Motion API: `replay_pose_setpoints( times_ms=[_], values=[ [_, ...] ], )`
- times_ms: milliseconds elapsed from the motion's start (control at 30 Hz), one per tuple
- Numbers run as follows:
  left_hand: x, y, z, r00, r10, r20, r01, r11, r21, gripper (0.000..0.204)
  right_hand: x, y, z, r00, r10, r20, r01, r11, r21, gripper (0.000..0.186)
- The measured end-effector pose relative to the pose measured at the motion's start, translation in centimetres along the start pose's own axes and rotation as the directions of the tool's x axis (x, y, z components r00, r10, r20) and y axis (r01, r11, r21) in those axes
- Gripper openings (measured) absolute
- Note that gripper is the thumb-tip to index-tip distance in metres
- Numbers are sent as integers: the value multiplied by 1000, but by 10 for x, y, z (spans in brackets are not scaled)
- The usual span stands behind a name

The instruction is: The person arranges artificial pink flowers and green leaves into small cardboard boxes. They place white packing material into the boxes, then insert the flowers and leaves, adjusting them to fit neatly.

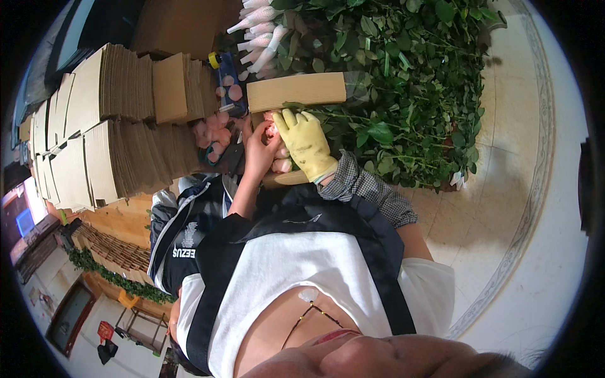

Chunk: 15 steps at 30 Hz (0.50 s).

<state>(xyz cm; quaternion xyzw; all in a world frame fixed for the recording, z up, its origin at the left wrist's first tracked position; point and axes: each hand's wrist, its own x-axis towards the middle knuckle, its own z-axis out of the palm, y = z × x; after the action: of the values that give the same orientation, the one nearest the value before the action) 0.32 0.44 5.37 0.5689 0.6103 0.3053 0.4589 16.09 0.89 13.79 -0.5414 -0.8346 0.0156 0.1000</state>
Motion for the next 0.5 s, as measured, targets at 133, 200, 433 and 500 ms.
replay_pose_setpoints(
  times_ms=[133, 200, 433, 500],
  values=[
    [0, 16, -17, 977, -109, 181, 138, 978, -158, 36, -1, 7, -39, 994, 113, -6, -101, 910, 403, 45],
    [0, 19, -33, 971, -57, 231, 112, 965, -236, 30, -10, 5, -60, 990, 143, 7, -129, 871, 474, 31],
    [11, 49, -65, 991, -94, 95, 80, 987, 140, 25, -33, -6, -24, 983, 131, 127, -176, 865, 471, 24],
    [12, 47, -60, 993, -62, 96, 29, 952, 306, 26, -33, -6, -25, 981, 123, 150, -179, 869, 460, 26]
  ],
)
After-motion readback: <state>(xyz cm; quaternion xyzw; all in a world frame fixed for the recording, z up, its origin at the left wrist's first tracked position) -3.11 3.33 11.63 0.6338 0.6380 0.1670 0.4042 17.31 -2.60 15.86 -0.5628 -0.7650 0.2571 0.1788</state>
